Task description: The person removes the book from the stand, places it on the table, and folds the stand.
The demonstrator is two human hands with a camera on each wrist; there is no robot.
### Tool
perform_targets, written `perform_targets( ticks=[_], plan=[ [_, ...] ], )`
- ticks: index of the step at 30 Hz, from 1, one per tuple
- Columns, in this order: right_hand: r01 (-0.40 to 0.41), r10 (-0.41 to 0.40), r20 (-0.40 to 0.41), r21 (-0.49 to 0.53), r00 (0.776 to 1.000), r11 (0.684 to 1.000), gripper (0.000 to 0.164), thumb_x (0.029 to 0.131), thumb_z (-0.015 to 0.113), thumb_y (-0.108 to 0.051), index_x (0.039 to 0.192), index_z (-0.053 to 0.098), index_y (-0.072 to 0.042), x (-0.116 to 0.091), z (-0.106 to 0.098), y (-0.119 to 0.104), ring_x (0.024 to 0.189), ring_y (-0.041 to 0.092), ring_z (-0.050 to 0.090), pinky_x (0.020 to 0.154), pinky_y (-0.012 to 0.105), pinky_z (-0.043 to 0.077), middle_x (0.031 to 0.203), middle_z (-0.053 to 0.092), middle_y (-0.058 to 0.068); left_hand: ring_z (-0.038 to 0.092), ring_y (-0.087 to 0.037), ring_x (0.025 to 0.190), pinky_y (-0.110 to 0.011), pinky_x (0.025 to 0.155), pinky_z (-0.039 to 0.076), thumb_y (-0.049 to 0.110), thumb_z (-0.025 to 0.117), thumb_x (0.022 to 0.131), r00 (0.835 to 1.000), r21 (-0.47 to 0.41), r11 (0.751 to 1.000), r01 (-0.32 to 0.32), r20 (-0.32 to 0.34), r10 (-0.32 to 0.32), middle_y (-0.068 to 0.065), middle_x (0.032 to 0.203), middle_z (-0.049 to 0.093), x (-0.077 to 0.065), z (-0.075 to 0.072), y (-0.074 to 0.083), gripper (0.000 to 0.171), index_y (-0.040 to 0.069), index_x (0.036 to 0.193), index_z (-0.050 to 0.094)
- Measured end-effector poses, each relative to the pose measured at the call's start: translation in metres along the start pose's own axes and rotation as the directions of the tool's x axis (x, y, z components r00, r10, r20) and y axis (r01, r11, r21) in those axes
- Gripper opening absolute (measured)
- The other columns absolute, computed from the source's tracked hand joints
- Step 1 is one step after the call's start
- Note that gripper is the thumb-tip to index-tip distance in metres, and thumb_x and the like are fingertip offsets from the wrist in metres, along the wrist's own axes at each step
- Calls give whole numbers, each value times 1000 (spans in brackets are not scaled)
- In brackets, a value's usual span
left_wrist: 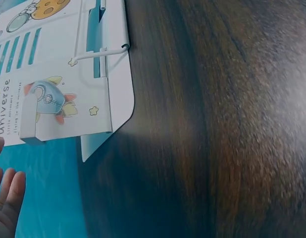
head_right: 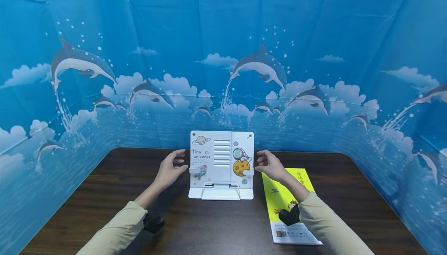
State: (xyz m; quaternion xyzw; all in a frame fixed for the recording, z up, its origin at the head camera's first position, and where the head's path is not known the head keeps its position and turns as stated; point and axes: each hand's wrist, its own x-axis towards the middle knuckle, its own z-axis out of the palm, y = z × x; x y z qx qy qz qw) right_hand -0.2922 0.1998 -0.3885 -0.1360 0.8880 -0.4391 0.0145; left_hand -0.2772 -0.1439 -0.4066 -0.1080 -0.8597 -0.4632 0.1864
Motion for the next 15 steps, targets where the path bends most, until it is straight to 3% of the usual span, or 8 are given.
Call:
perform_targets(
  ticks=[7, 15],
  plan=[
    [42, -37, -74, 76, 997, 996, 41, 83, 57, 6, 121, 42, 7, 2, 16, 0, 91, 27, 56, 78, 38, 51, 100, 55, 18, 58, -27, 93, -36, 74, 53, -6, 64, 77, 1000, -45, 999, 7, 11, -7, -16, 107, 58, 1, 10, -1, 46, -1, 121, 51],
    [64, -49, -232, 58, 971, 996, 37, 81, 59, 7, 115, 47, 3, 7, 34, 7, 84, 24, 54, 80, 38, 49, 95, 55, 15, 57, -24, 89, -37, 74, 53, -6, 64, 78, 999, -66, 997, 33, -34, -35, -14, 102, 58, 3, 20, -2, 45, 1, 121, 52]
  ],
)
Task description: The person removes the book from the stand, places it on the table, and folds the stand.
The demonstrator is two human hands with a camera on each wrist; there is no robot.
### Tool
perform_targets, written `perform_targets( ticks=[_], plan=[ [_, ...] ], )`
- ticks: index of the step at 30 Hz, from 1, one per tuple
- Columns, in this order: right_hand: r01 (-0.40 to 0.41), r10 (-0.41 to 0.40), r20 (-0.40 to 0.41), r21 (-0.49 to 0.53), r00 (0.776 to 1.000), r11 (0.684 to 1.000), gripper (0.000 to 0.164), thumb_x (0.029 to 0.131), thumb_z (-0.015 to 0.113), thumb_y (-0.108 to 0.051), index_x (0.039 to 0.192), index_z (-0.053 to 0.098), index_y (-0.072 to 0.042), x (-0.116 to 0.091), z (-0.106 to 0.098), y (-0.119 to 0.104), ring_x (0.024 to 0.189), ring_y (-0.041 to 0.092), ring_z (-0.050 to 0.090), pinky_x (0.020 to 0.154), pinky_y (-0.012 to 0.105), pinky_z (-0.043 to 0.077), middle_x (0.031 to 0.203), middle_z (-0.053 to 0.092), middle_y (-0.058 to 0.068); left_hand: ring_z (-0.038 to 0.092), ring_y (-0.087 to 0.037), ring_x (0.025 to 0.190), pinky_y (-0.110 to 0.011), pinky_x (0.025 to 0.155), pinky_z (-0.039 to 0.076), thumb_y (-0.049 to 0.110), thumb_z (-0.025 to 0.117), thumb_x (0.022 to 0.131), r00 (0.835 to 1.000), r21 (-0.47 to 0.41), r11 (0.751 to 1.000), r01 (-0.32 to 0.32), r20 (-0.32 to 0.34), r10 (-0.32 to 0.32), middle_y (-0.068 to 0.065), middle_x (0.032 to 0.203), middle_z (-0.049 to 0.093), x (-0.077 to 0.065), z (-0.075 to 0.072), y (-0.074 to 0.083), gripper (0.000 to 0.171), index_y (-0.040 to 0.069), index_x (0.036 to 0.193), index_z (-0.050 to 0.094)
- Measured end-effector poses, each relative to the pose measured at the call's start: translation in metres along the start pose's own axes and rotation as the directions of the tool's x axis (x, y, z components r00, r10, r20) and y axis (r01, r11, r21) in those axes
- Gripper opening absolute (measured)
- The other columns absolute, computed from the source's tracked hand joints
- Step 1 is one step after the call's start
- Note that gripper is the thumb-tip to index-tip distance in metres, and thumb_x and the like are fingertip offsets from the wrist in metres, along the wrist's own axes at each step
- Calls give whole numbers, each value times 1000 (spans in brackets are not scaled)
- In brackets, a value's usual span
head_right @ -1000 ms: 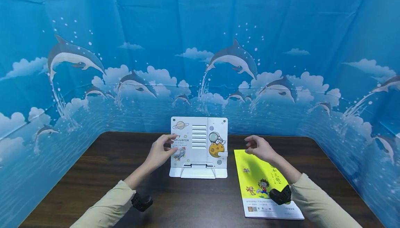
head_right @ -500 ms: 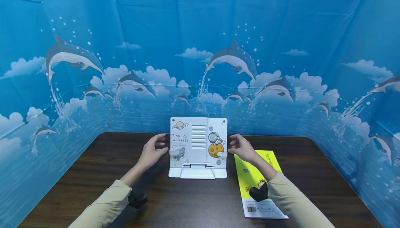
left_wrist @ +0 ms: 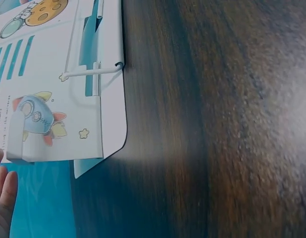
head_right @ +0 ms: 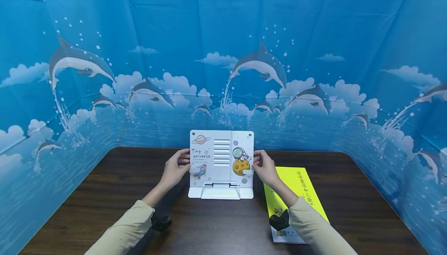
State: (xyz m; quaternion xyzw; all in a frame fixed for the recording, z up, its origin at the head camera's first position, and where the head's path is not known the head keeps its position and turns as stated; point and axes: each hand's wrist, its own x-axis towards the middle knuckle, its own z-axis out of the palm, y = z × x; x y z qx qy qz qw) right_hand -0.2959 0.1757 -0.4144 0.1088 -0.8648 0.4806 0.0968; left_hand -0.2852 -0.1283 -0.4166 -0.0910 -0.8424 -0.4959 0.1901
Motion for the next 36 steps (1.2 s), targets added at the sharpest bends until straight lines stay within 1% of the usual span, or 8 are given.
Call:
perform_targets(
  ticks=[4, 7, 12, 19, 24, 29, 36],
  plan=[
    [15, -14, -62, 14, 998, 1000, 36, 80, 60, 8, 113, 48, 2, 0, 6, 4, 81, 22, 53, 78, 34, 49, 93, 55, 14, 58, -24, 86, -36, 73, 53, -7, 65, 76, 999, -13, 1000, 8, -33, -8, -13, 99, 58, 1, 4, -1, 45, 0, 119, 53],
    [29, -27, -85, 23, 996, 999, 35, 80, 60, 9, 113, 49, 3, -2, 9, 3, 79, 23, 53, 75, 32, 48, 92, 55, 14, 59, -23, 84, -36, 73, 53, -8, 65, 76, 998, -28, 999, 16, -54, -17, -13, 97, 58, 1, 6, -1, 45, 1, 118, 54],
    [35, -33, -91, 25, 995, 999, 36, 80, 60, 9, 113, 49, 2, -3, 11, 2, 80, 23, 54, 76, 32, 49, 91, 55, 14, 58, -22, 81, -35, 71, 53, -10, 64, 75, 997, -22, 1000, 7, -81, -8, -13, 95, 58, 0, 8, 0, 44, 0, 117, 54],
    [57, -56, -98, 12, 994, 998, 36, 80, 60, 9, 113, 49, 2, -4, 11, 4, 79, 22, 54, 73, 28, 49, 90, 56, 13, 58, -21, 80, -32, 69, 53, -11, 65, 74, 994, -3, 1000, -18, -110, 17, -14, 94, 58, -1, 9, -1, 43, -2, 115, 55],
    [62, -63, -86, -9, 994, 998, 36, 80, 60, 10, 113, 49, 2, -3, 11, 3, 78, 21, 53, 73, 29, 49, 90, 56, 12, 58, -21, 78, -32, 68, 54, -11, 65, 73, 992, -1, 1000, -21, -126, 20, -13, 93, 58, -2, 10, -1, 42, -2, 114, 56],
    [57, -59, -73, -29, 996, 998, 35, 80, 60, 9, 113, 49, 2, 2, 10, 2, 78, 22, 52, 73, 31, 49, 89, 55, 12, 57, -20, 76, -31, 67, 54, -10, 66, 73, 993, -3, 1000, -25, -119, 25, -12, 91, 58, -6, 7, 2, 41, -1, 112, 56],
    [60, -62, -52, -42, 997, 997, 34, 81, 58, 8, 113, 50, 2, 10, 11, 4, 79, 22, 52, 73, 30, 49, 90, 55, 12, 58, -21, 74, -28, 64, 54, -15, 67, 70, 996, -31, 998, -48, -79, 46, -12, 88, 58, -16, 0, 3, 42, -2, 108, 54]
  ],
)
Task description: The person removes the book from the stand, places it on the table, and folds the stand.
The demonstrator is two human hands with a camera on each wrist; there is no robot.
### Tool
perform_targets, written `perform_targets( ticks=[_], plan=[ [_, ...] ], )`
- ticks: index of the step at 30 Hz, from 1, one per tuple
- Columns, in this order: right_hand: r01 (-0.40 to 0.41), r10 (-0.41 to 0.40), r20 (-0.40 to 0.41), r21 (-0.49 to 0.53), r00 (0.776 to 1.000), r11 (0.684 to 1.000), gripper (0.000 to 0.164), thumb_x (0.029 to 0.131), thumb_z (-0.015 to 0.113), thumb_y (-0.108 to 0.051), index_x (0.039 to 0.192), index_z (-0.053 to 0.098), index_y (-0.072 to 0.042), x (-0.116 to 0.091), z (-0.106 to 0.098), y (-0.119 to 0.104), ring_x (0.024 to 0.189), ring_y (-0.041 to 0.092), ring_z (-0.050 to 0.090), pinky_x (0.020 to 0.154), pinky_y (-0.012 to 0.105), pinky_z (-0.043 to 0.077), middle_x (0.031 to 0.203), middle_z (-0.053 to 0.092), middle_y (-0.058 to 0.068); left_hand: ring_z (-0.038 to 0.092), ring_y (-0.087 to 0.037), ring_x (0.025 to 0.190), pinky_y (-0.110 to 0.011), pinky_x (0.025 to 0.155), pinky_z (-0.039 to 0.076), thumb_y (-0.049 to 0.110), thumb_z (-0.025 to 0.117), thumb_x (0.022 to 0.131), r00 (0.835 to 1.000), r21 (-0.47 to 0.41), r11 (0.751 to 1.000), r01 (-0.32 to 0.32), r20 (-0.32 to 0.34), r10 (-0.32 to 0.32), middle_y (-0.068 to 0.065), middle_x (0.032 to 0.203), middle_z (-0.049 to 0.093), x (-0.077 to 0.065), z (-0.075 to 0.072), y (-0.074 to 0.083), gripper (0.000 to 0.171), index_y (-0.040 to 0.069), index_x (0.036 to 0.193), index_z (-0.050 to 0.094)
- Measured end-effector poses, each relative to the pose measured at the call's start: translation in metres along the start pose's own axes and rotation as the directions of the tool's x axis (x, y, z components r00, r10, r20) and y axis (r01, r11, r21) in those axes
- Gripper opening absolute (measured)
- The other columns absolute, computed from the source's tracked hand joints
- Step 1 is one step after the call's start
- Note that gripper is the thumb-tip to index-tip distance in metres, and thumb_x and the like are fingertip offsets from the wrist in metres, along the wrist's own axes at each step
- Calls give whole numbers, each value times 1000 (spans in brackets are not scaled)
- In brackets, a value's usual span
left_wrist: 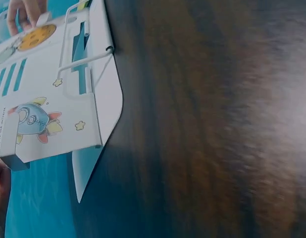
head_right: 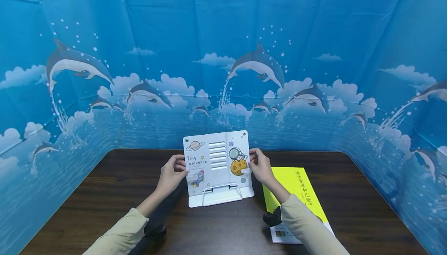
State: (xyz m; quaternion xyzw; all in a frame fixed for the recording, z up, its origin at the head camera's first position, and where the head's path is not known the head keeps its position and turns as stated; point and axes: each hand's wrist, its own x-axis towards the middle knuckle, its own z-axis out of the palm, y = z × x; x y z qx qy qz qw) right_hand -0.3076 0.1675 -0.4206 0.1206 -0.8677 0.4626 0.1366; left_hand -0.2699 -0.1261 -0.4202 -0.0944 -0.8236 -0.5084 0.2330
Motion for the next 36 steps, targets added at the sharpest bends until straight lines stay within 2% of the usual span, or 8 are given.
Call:
perform_targets(
  ticks=[3, 13, 19, 25, 31, 36],
  plan=[
    [5, -5, -2, 4, 1000, 1000, 33, 81, 58, 8, 113, 51, 2, 3, 1, 0, 78, 21, 53, 72, 30, 49, 90, 55, 12, 58, -21, 74, -28, 65, 54, -14, 68, 70, 1000, -8, 1000, 4, 12, -3, -12, 89, 58, -5, -2, 2, 42, -2, 108, 53],
    [-22, 22, 0, 80, 1000, 997, 31, 81, 57, 8, 112, 53, 3, 13, 7, -1, 80, 22, 53, 71, 29, 49, 91, 55, 14, 58, -22, 75, -26, 64, 54, -12, 68, 70, 999, -18, 1000, 22, -24, -22, -10, 87, 57, -17, -3, 4, 40, 0, 106, 52],
    [-38, 38, -3, 105, 999, 994, 30, 82, 55, 7, 112, 54, 3, 18, 11, 1, 80, 22, 52, 68, 27, 48, 91, 55, 15, 58, -22, 75, -23, 62, 53, -12, 66, 70, 998, -52, 998, 42, -45, -44, -11, 88, 56, -27, 1, 9, 41, 0, 106, 51],
    [-78, 80, -16, 123, 997, 989, 28, 84, 55, 7, 111, 56, 2, 22, 14, 2, 84, 24, 53, 73, 30, 48, 94, 57, 15, 58, -24, 76, -21, 61, 52, -13, 65, 69, 997, -84, 996, 37, -70, -42, -11, 88, 56, -36, 7, 14, 41, 0, 105, 51],
    [-104, 107, -19, 123, 994, 987, 27, 84, 55, 6, 111, 57, 2, 25, 17, 2, 86, 24, 53, 78, 34, 50, 96, 58, 15, 58, -20, 75, -21, 62, 52, -13, 66, 70, 996, -121, 990, 67, -46, -73, -11, 88, 55, -47, 10, 20, 41, 1, 104, 50],
    [-98, 101, -18, 109, 995, 989, 27, 84, 56, 5, 111, 57, 2, 26, 18, 2, 87, 24, 54, 78, 35, 50, 95, 57, 15, 58, -21, 75, -21, 63, 53, -13, 67, 70, 997, -139, 988, 62, -37, -68, -11, 89, 55, -51, 10, 24, 41, 0, 104, 49]
  ],
)
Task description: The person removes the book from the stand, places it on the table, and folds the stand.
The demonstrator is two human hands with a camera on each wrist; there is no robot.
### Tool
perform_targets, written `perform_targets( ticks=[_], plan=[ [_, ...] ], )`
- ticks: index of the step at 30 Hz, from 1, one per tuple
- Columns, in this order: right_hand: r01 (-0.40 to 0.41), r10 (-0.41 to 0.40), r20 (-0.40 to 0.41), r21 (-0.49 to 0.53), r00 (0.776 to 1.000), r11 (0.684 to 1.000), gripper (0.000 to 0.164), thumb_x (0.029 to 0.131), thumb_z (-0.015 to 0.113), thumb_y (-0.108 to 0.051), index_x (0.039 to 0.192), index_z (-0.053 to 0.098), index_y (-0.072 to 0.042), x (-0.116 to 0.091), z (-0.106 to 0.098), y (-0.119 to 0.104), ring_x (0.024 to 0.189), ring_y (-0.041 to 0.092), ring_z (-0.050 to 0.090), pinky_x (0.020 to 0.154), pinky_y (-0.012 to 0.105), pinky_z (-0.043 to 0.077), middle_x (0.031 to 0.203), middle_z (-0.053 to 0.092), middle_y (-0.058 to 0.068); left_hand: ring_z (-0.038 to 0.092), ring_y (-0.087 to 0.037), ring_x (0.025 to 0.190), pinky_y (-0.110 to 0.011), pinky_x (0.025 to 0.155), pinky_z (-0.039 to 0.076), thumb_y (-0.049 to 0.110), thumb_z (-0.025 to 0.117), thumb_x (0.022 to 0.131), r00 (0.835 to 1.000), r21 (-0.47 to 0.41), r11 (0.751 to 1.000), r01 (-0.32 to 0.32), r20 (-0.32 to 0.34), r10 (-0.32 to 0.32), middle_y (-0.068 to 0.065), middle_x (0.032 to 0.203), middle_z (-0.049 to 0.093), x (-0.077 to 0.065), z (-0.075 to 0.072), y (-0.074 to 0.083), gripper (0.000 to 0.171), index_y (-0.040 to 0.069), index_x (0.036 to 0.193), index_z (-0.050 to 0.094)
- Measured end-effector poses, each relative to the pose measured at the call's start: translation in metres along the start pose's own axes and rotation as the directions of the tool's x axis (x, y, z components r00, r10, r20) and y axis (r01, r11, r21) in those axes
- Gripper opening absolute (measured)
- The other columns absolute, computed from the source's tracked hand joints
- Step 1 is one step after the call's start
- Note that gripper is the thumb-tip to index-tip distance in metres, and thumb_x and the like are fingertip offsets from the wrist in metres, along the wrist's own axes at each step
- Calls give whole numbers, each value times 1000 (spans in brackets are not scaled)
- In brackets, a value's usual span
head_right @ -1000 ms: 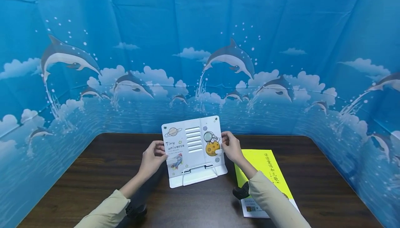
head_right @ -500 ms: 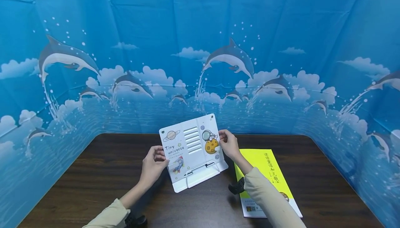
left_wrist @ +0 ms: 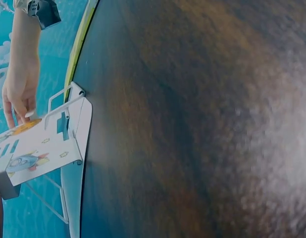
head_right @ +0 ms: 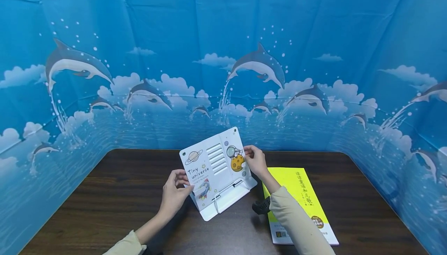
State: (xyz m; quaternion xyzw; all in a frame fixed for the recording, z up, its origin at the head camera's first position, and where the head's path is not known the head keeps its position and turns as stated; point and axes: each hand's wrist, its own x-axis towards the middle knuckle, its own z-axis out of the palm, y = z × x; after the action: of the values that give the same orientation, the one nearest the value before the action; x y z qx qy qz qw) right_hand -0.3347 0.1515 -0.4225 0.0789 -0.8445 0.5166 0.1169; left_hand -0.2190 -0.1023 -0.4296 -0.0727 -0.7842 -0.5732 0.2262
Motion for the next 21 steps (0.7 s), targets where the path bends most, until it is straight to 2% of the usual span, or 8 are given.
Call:
perform_targets(
  ticks=[6, 9, 12, 15, 21],
  plan=[
    [19, -19, -18, -20, 1000, 1000, 31, 85, 59, -2, 116, 53, 3, -6, -3, -10, 90, 26, 55, 80, 36, 50, 98, 57, 16, 58, -20, 76, -21, 64, 52, -12, 66, 71, 999, 3, 1000, -3, 32, 3, -11, 90, 56, 3, -6, 1, 39, 0, 104, 50],
    [30, -31, -47, -21, 998, 999, 34, 84, 61, -5, 116, 52, 3, -16, -9, -18, 93, 28, 56, 84, 40, 49, 100, 58, 17, 59, -21, 77, -22, 65, 53, -11, 64, 73, 999, 11, 1000, -23, 47, 22, -12, 90, 56, 10, -10, 5, 36, 0, 105, 51],
    [26, -27, -38, -28, 999, 999, 35, 83, 63, -8, 116, 53, 2, -27, -11, -22, 91, 26, 56, 83, 38, 49, 99, 59, 15, 60, -22, 79, -23, 65, 53, -10, 65, 73, 997, 30, 998, -61, 44, 59, -12, 92, 57, 20, -17, 12, 37, 0, 107, 52],
    [-11, 11, -11, -24, 1000, 1000, 36, 81, 66, -8, 114, 54, 2, -43, -8, -22, 87, 23, 57, 79, 33, 51, 96, 60, 13, 60, -23, 80, -24, 65, 54, -9, 67, 73, 994, 48, 993, -106, 44, 104, -12, 95, 56, 32, -24, 19, 42, 1, 111, 51],
    [-169, 168, 16, 41, 986, 985, 39, 76, 71, -8, 110, 55, 2, -79, 6, -19, 82, 20, 59, 71, 27, 52, 95, 61, 13, 59, -25, 82, -27, 65, 54, -8, 67, 72, 983, 81, 980, -180, 55, 175, -15, 99, 56, 52, -29, 28, 51, 1, 119, 49]
  ],
)
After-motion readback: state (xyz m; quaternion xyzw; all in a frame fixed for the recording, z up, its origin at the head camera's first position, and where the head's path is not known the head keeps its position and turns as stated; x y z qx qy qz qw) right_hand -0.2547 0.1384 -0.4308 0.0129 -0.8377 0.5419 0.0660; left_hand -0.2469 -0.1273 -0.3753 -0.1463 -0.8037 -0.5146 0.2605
